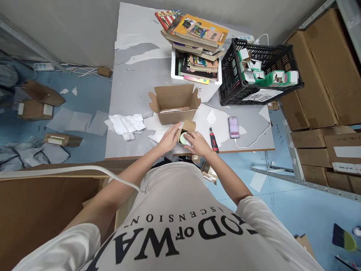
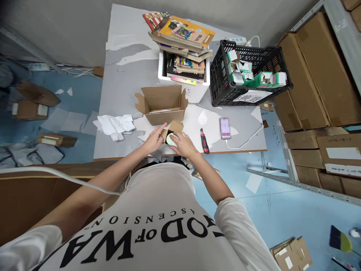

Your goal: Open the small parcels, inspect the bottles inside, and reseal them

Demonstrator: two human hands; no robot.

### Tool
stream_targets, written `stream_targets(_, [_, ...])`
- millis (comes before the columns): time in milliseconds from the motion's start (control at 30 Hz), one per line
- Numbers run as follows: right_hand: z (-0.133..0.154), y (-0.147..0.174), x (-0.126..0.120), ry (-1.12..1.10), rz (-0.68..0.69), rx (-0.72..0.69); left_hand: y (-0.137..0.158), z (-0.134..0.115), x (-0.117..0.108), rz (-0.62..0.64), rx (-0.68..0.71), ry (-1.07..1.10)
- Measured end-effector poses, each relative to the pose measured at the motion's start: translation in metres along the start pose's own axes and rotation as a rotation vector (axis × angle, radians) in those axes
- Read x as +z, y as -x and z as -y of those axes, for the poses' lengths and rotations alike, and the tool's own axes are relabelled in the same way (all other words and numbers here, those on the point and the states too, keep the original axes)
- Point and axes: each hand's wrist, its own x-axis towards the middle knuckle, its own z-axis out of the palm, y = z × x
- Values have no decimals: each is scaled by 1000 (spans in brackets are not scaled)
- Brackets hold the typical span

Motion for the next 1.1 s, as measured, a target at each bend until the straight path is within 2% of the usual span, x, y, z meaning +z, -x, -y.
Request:
stream_targets(167, [-8, 3, -3, -86, -43, -22, 5, -3, 1, 117, 39, -161])
stream_targets(333, [-18, 21, -4, -151, -140, 49, 9, -2, 0, 123, 106, -226])
stream_targets(467, [-14, 29, -3, 4, -216, 152, 10, 4, 6, 75, 108, -163])
stream_targets(533, [-9, 23, -8, 122, -151, 84, 9, 5, 10, 35, 103, -122])
stream_targets(667, [2, -3, -26, 283, 144, -181, 5, 6, 14, -5, 131, -78])
stream_targets(767, [9, -24, -35, 396, 291, -262, 3, 7, 15, 4, 128, -81])
stream_targets(933, [18, -44, -38, 535, 404, -300, 1, 9, 17, 1, 115, -110])
stream_targets(1100, [21, -51, -52, 578, 511, -417, 1, 8, 19, 12, 80, -157])
